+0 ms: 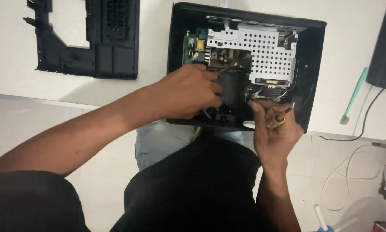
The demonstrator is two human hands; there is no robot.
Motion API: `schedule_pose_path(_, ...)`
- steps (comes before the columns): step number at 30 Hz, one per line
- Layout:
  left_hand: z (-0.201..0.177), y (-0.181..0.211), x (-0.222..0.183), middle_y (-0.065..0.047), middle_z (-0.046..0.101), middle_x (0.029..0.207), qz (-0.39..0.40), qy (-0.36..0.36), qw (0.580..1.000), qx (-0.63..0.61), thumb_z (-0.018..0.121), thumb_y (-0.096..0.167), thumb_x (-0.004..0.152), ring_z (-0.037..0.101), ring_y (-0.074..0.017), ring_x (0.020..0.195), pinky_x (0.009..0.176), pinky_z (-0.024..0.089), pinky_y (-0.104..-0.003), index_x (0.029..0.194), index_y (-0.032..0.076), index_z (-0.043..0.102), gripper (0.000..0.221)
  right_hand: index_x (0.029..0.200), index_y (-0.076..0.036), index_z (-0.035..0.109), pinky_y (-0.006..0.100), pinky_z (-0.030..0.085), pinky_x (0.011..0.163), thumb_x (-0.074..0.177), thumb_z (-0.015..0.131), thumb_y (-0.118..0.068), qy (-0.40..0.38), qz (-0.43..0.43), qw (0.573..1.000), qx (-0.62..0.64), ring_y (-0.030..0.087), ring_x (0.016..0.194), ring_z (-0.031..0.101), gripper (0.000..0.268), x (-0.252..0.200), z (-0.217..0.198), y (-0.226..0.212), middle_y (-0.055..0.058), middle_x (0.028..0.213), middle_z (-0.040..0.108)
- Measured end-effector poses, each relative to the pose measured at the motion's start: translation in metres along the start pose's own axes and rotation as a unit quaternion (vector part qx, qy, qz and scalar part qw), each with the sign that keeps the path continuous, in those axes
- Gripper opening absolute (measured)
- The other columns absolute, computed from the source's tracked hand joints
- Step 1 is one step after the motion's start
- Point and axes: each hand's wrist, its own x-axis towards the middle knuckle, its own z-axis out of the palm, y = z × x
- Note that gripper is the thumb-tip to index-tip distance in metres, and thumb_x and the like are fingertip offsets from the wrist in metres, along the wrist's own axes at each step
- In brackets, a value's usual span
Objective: Reinstalling a cooling fan into the internal chassis of an electronic device using a screwdriver to align and seat the component.
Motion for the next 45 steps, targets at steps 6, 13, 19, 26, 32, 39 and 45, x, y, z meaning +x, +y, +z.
schedule_pose_path(6, 0.002, 0.002, 0.008, 0.002, 0.064, 0.068, -0.001, -0.047, 0.999, 0.017, 0.083, 0.001, 0.065, 0.064, -0.0213, 0.072, 0.068, 0.046, -0.035, 0.069, 0.019, 0.07, 0.023, 0.079, -0.009, 0.047, 0.035, 0.046, 0.054, 0.102, 0.084, -0.006, -0.002, 0.024, 0.999, -0.039, 0.04, 0.056, 0.063, 0.044, 0.0, -0.001, -0.002, 0.012, 0.063, 0.063)
schedule_pose_path(13, 0.004, -0.003, 0.006, 0.001, 0.068, 0.076, 0.025, -0.109, 0.994, 0.003, 0.086, 0.011, 0.065, 0.065, -0.0231, 0.083, 0.071, 0.046, -0.039, 0.08, 0.022, 0.078, 0.02, 0.081, -0.011, 0.043, 0.038, 0.048, 0.054, 0.104, 0.081, -0.012, -0.014, 0.035, 0.998, -0.052, 0.039, 0.057, 0.063, 0.045, 0.007, 0.0, -0.011, 0.009, 0.068, 0.067)
schedule_pose_path(19, 0.001, -0.007, 0.007, 0.0, 0.068, 0.075, 0.059, -0.117, 0.991, -0.013, 0.084, 0.013, 0.068, 0.067, -0.0235, 0.081, 0.065, 0.05, -0.036, 0.079, 0.018, 0.077, 0.014, 0.08, -0.014, 0.043, 0.035, 0.048, 0.053, 0.104, 0.082, -0.014, -0.015, 0.032, 0.997, -0.065, 0.038, 0.055, 0.063, 0.046, 0.001, 0.002, -0.006, 0.007, 0.066, 0.066)
schedule_pose_path(26, -0.005, -0.005, 0.008, 0.0, 0.065, 0.074, 0.081, -0.129, 0.988, -0.013, 0.084, 0.01, 0.065, 0.066, -0.0228, 0.077, 0.06, 0.051, -0.034, 0.079, 0.018, 0.077, 0.017, 0.079, -0.012, 0.044, 0.037, 0.049, 0.052, 0.101, 0.086, -0.014, -0.014, 0.015, 0.995, -0.099, 0.039, 0.057, 0.065, 0.048, -0.007, 0.007, -0.002, 0.01, 0.067, 0.067)
schedule_pose_path(32, 0.012, -0.008, -0.006, 0.0, 0.067, 0.083, 0.101, -0.083, 0.991, 0.01, 0.085, 0.015, 0.067, 0.066, -0.0247, 0.09, 0.07, 0.052, -0.039, 0.087, 0.018, 0.078, 0.021, 0.08, -0.012, 0.045, 0.04, 0.049, 0.053, 0.102, 0.085, -0.014, -0.004, 0.034, 0.994, -0.102, 0.041, 0.058, 0.063, 0.046, -0.004, 0.008, -0.009, 0.009, 0.064, 0.064)
schedule_pose_path(39, 0.019, -0.015, -0.006, 0.002, 0.069, 0.084, 0.095, -0.09, 0.991, -0.013, 0.079, 0.017, 0.076, 0.067, -0.0243, 0.091, 0.069, 0.054, -0.039, 0.085, 0.021, 0.077, 0.01, 0.079, -0.013, 0.046, 0.037, 0.05, 0.055, 0.101, 0.087, -0.011, 0.014, 0.024, 0.996, -0.09, 0.037, 0.058, 0.066, 0.046, -0.007, 0.011, -0.007, 0.007, 0.069, 0.069)
schedule_pose_path(45, 0.005, -0.01, 0.0, 0.002, 0.066, 0.074, 0.083, -0.11, 0.99, 0.013, 0.083, 0.013, 0.071, 0.065, -0.0217, 0.081, 0.061, 0.052, -0.036, 0.08, 0.02, 0.077, 0.013, 0.08, -0.011, 0.047, 0.038, 0.048, 0.054, 0.098, 0.089, -0.01, 0.013, 0.018, 0.995, -0.094, 0.04, 0.057, 0.064, 0.046, -0.011, 0.013, 0.003, 0.011, 0.064, 0.065)
